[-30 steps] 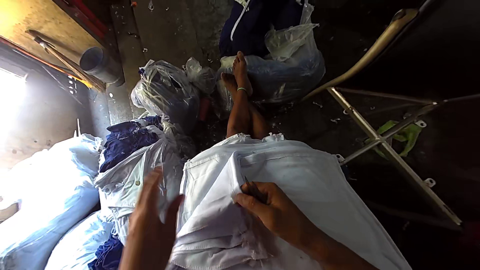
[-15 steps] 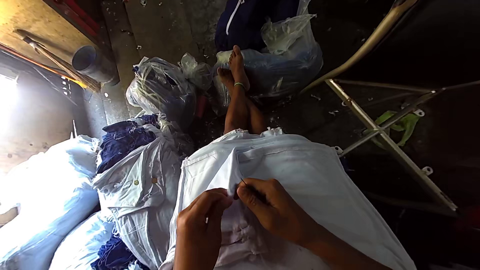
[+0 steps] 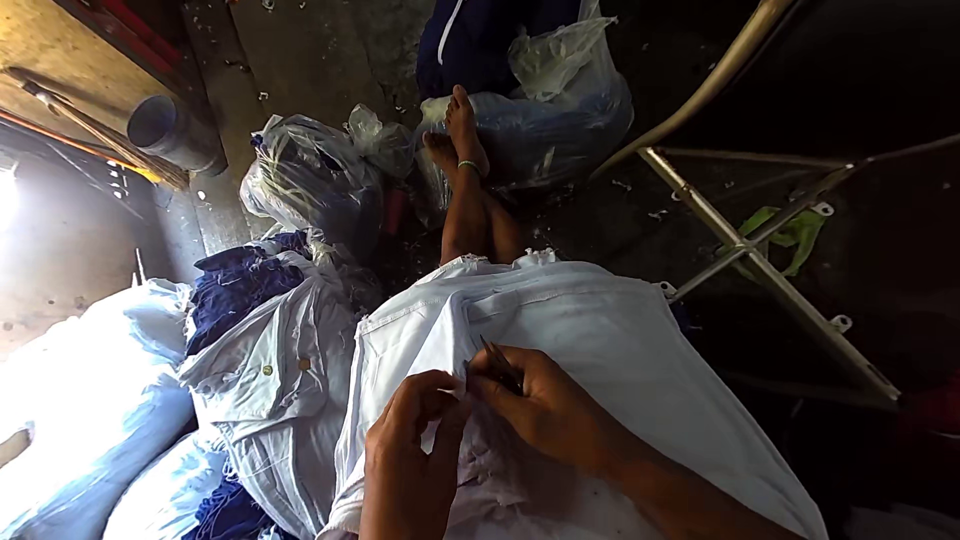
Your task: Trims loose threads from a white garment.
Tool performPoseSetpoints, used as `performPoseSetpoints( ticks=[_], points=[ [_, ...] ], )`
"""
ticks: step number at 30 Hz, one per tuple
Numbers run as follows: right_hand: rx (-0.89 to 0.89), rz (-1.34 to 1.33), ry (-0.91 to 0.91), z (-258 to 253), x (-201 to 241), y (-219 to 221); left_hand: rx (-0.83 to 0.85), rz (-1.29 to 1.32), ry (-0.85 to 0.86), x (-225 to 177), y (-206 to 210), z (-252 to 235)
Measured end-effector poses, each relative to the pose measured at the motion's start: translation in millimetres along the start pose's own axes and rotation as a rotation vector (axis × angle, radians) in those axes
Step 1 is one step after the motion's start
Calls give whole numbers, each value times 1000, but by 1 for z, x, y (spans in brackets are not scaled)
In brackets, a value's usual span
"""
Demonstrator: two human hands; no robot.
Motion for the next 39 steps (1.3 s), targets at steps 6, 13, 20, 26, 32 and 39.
performPoseSetpoints(
  ticks=[6, 13, 20, 26, 32, 39],
  points=[
    [33, 18, 88, 0, -7, 0, -12, -105, 61, 1, 8, 0],
    [64, -196, 262, 2, -17, 3, -34, -139, 43, 3, 0, -1],
    [103, -470, 409, 6, -21, 10, -51, -86, 33, 5, -2, 1],
    [83, -312, 261, 1, -16, 6, -100, -110, 62, 0, -3, -1],
    [58, -304, 207, 2, -13, 6, -98, -12, -42, 9, -4, 2],
    [566, -737, 464, 38, 7, 57, -166, 13, -108, 11, -12, 3]
  ],
)
Point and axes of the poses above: each hand's wrist, its own z-axis away from the middle knuckle, its own y-axis out of the palm, x = y × z, the point moved 10 cm from there along -z, towards the middle knuckle, and after that the axes turned 5 degrees about -x, right-handed, at the moved point
